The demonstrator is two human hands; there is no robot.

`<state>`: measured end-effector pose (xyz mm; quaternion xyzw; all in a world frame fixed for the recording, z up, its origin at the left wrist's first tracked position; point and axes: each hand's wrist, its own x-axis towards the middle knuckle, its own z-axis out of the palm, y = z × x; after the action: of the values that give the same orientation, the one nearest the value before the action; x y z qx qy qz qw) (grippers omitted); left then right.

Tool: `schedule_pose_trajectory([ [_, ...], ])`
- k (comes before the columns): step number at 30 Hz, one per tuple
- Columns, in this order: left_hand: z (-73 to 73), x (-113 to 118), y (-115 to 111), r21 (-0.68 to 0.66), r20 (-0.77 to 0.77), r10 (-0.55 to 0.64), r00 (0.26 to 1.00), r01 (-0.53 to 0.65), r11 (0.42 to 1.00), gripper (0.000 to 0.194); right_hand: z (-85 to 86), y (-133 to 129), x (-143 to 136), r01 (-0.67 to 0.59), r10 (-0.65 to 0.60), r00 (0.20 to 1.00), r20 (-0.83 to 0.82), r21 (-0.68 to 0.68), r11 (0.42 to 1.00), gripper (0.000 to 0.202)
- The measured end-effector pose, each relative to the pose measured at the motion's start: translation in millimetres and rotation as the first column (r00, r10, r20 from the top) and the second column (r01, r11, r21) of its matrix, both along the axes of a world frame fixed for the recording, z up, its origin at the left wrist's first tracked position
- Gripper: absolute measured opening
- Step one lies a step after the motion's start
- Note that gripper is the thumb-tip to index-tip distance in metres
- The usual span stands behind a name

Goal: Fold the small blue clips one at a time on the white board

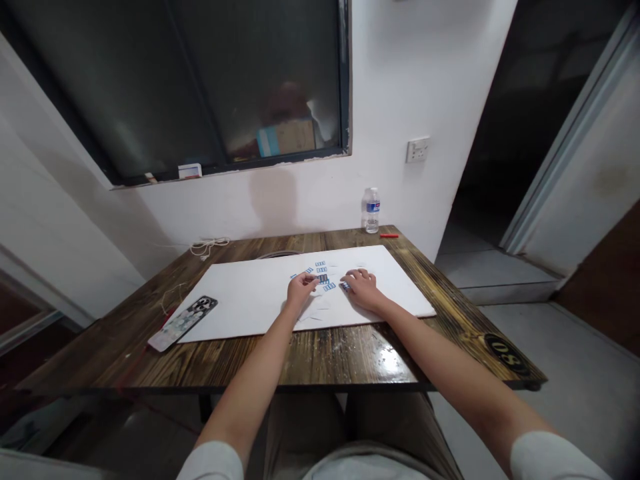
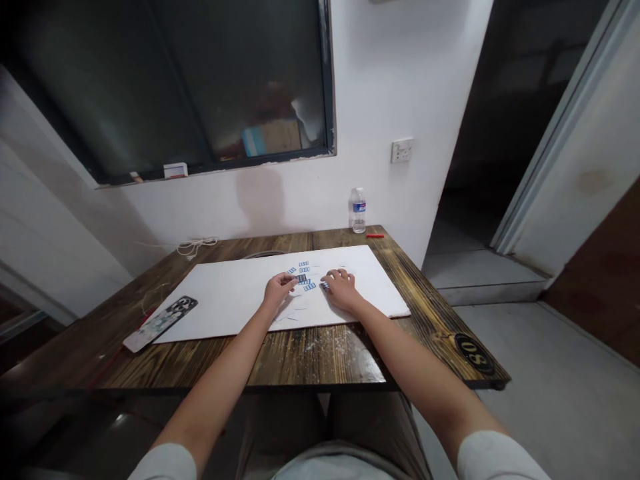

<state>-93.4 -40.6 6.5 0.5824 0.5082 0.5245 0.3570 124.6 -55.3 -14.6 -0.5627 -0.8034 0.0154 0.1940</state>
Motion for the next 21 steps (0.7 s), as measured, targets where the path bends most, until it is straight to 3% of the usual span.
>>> schedule_pose_trajectory([
  [6,-1.1,-1,1,0.004,0.005,0.015,1.000,-0.015,1.000,0.025,-1.7,1,2,0.005,-0.005,1.000,0.023,-0.023,1.000,0.040],
  [12,-4.5,-4,4,-0.005,0.010,0.017,1.000,-0.017,1.000,0.024,3.5,0,0,0.032,-0.031,0.998,-0.062,0.014,0.999,0.034],
  [17,-5.1,-6,5,-0.001,0.032,0.024,0.999,-0.024,1.000,0.025,10.0,2,5,-0.050,0.067,0.977,-0.203,0.087,0.995,0.010],
  [21,-6.4,-6,7,-0.014,0.057,0.025,0.998,-0.024,1.000,0.027,11.1,6,5,-0.159,0.194,0.862,-0.468,0.115,0.981,0.007],
])
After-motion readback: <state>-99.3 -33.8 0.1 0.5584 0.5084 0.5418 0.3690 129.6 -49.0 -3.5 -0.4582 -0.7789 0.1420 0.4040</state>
